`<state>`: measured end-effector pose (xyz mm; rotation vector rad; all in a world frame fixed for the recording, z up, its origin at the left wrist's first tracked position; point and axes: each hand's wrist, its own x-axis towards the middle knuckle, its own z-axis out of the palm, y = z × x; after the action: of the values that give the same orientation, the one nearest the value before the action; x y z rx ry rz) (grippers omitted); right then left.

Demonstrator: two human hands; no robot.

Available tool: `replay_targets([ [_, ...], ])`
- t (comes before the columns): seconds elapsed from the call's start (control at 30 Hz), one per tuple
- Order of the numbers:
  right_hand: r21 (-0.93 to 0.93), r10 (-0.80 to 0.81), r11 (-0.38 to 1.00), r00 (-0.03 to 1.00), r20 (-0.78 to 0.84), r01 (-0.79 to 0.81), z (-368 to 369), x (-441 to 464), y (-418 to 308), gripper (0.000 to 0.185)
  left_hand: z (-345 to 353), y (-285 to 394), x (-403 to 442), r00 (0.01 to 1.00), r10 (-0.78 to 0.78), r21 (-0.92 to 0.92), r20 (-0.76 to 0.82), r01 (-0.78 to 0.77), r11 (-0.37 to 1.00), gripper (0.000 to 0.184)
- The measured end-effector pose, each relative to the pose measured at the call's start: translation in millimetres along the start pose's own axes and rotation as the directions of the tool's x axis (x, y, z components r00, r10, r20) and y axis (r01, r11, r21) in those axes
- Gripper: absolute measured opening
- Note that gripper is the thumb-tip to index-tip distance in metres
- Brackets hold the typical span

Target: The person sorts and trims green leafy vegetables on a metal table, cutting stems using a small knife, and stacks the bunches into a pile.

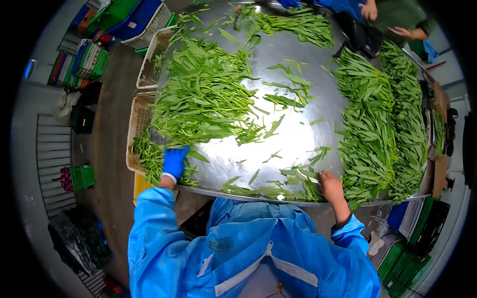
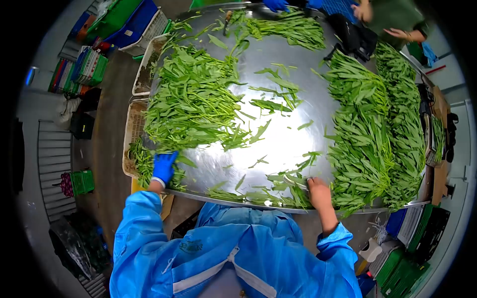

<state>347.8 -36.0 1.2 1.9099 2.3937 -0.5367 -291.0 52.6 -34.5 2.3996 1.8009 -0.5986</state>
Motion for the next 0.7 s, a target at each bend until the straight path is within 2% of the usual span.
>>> replay_targets([
  [0.03,0.017,0.054,0.998,0.999,-0.003,-0.054,-8.7,10.4,-16.4,0.029,-4.1,-30.0,-0.2,0.993,-0.102,0.001,0.056,0.102,0.995,0.072],
  [0.07,0.056,0.042,0.998,0.998,-0.036,-0.040,-15.0,20.4,-33.5,0.030,-17.8,-52.6,3.6,0.973,-0.201,0.006,0.117,0.202,0.979,0.070],
  [0.1,0.092,0.032,0.995,0.997,-0.072,-0.025,-20.9,32.9,-49.1,0.031,-35.5,-66.1,14.6,0.908,-0.296,0.073,0.296,0.287,0.955,0.066],
  [0.13,0.128,0.024,0.992,0.993,-0.112,-0.009,-25.1,47.2,-64.6,0.032,-57.9,-80.6,28.6,0.804,-0.383,0.152,0.455,0.354,0.923,0.061],
  [0.17,0.219,0.046,0.975,0.997,-0.065,-0.030,-24.5,62.8,-80.0,0.035,-84.2,-87.4,41.7,0.750,-0.386,0.153,0.537,0.363,0.919,0.040],
  [0.2,0.242,-0.037,0.969,0.995,-0.095,0.059,-19.8,79.7,-91.8,0.038,-93.1,-85.5,45.7,0.866,-0.381,-0.035,0.323,0.413,0.910,0.033],
  [0.23,0.278,-0.072,0.955,0.989,-0.132,0.107,-18.6,100.0,-106.6,0.039,-99.4,-79.9,50.8,0.913,-0.400,-0.227,0.082,0.407,0.885,0.027],
  [0.27,0.314,-0.104,0.937,0.980,-0.168,0.154,-18.4,121.9,-122.9,0.041,-102.9,-72.1,57.5,0.886,-0.436,-0.402,-0.159,0.345,0.848,0.024],
  [0.3,0.327,-0.124,0.927,0.973,-0.196,0.184,-20.1,144.8,-139.5,0.043,-94.8,-60.1,69.9,0.909,-0.375,-0.720,-0.181,0.138,0.681,0.024],
  [0.33,0.339,-0.141,0.916,0.964,-0.224,0.213,-22.6,170.2,-154.7,0.045,-88.1,-41.3,85.4,0.919,-0.321,-0.915,-0.229,-0.091,0.393,0.024],
  [0.37,0.367,-0.134,0.903,0.959,-0.251,0.222,-23.3,196.3,-167.8,0.047,-121.7,-10.6,89.3,0.980,-0.164,-0.993,0.111,0.103,-0.058,0.024],
  [0.4,0.393,-0.126,0.890,0.953,-0.276,0.231,-24.2,222.9,-179.3,0.049,-123.8,8.2,97.8,0.975,0.002,-0.964,0.223,0.221,-0.149,0.029],
  [0.47,0.475,-0.077,0.848,0.942,-0.326,0.234,-29.2,275.7,-198.3,0.056,-73.2,46.8,126.8,0.944,0.195,-0.812,0.267,0.329,-0.482,0.037],
  [0.53,0.514,-0.039,0.833,0.948,-0.315,0.205,-29.7,327.0,-210.2,0.063,-51.2,75.1,144.5,0.929,0.229,-0.594,0.292,0.363,-0.718,0.046],
  [0.6,0.540,0.023,0.831,0.962,-0.272,0.133,-33.6,364.9,-223.4,0.069,-35.2,93.1,161.8,0.911,0.218,-0.437,0.350,0.364,-0.822,0.047],
  [0.63,0.514,0.022,0.849,0.962,-0.273,0.126,-24.3,382.2,-222.5,0.077,-28.6,100.7,170.2,0.928,0.185,-0.359,0.322,0.301,-0.884,0.045],
  [0.7,0.584,0.008,0.808,0.989,-0.149,0.081,-2.0,401.2,-227.5,0.083,-24.3,110.7,179.8,0.928,0.089,-0.312,0.362,0.211,-0.926,0.042],
])
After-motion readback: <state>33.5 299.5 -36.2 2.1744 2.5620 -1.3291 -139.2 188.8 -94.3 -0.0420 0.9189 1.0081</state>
